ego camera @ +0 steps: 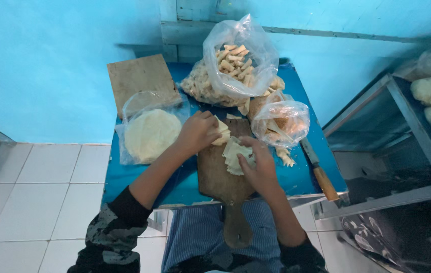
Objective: The person sits at a blue table and folds thin square dough wrappers by hand, rolling each piece into a small cylindrical roll. The finished rolls are placed into a plastic bag on the table alongside other dough pieces and a knife.
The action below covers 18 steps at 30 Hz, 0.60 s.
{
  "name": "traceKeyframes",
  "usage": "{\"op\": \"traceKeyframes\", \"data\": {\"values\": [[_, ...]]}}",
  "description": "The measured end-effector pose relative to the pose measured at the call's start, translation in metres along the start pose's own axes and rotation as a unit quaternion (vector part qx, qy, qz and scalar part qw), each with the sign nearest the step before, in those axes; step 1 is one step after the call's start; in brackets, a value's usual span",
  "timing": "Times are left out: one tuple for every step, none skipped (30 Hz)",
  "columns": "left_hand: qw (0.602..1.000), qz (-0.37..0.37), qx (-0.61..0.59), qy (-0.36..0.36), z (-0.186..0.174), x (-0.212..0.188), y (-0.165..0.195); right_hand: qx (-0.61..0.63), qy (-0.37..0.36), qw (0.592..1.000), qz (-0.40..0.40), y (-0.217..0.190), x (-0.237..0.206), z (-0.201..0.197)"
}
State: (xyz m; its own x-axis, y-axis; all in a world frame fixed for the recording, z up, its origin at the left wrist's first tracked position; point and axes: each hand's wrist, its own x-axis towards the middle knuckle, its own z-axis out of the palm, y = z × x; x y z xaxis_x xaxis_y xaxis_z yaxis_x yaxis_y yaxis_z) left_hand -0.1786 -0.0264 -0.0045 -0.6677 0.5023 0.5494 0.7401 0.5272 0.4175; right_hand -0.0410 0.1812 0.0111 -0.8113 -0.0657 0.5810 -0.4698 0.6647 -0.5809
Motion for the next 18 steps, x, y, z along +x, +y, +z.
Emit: {"op": "traceKeyframes", "data": {"values": [[1.000, -0.008, -0.006, -0.005, 0.003, 0.000, -0.003, 0.005, -0.006, 1.000, -0.017, 0.000, 0.007, 0.002], [0.999, -0.009, -0.034, -0.008, 0.004, 0.001, -0.007, 0.010, -0.011, 0.999, -0.035, 0.001, 0.013, 0.004], [0.998, -0.011, -0.061, -0.011, 0.004, 0.001, -0.012, 0.014, -0.021, 0.999, -0.046, 0.002, 0.019, 0.006], [0.996, -0.015, -0.089, -0.015, 0.005, 0.001, -0.017, 0.018, -0.032, 0.998, -0.057, 0.003, 0.025, 0.009], [0.995, -0.009, -0.093, -0.019, 0.006, 0.003, -0.022, 0.022, -0.043, 0.996, -0.069, 0.004, 0.030, 0.012], [0.995, -0.003, -0.098, -0.022, 0.007, 0.005, -0.026, 0.029, -0.049, 0.997, -0.059, 0.005, 0.034, 0.015], [0.994, 0.002, -0.104, -0.025, 0.009, 0.005, -0.029, 0.036, -0.056, 0.997, -0.047, 0.006, 0.037, 0.018], [0.993, 0.006, -0.112, -0.019, 0.010, 0.004, -0.030, 0.043, -0.062, 0.997, -0.036, 0.007, 0.039, 0.020], [0.993, 0.011, -0.120, -0.013, 0.011, 0.005, -0.032, 0.031, -0.058, 0.996, -0.061, 0.008, 0.040, 0.022], [0.992, 0.015, -0.128, -0.006, 0.011, 0.005, -0.032, 0.019, -0.054, 0.995, -0.086, 0.009, 0.041, 0.024], [0.992, 0.010, -0.127, -0.014, 0.011, 0.005, -0.032, 0.008, -0.051, 0.993, -0.111, 0.010, 0.041, 0.026], [0.992, 0.005, -0.125, -0.022, 0.011, 0.006, -0.032, 0.004, -0.055, 0.993, -0.109, 0.011, 0.041, 0.027], [0.992, 0.000, -0.124, -0.031, 0.012, 0.007, -0.030, 0.001, -0.059, 0.993, -0.106, 0.012, 0.041, 0.028], [0.993, 0.011, -0.115, -0.015, 0.013, 0.006, -0.028, -0.002, -0.064, 0.993, -0.103, 0.013, 0.039, 0.028], [0.994, 0.022, -0.107, 0.000, 0.013, 0.004, -0.026, -0.005, -0.071, 0.994, -0.085, 0.013, 0.038, 0.028], [0.995, 0.034, -0.098, 0.015, 0.013, 0.003, -0.025, -0.008, -0.078, 0.995, -0.067, 0.014, 0.037, 0.028], [0.995, 0.027, -0.095, 0.008, 0.013, 0.004, -0.024, -0.011, -0.085, 0.995, -0.049, 0.015, 0.036, 0.028], [0.996, 0.019, -0.091, 0.001, 0.012, 0.004, -0.024, -0.013, -0.082, 0.995, -0.061, 0.015, 0.036, 0.028]]}}
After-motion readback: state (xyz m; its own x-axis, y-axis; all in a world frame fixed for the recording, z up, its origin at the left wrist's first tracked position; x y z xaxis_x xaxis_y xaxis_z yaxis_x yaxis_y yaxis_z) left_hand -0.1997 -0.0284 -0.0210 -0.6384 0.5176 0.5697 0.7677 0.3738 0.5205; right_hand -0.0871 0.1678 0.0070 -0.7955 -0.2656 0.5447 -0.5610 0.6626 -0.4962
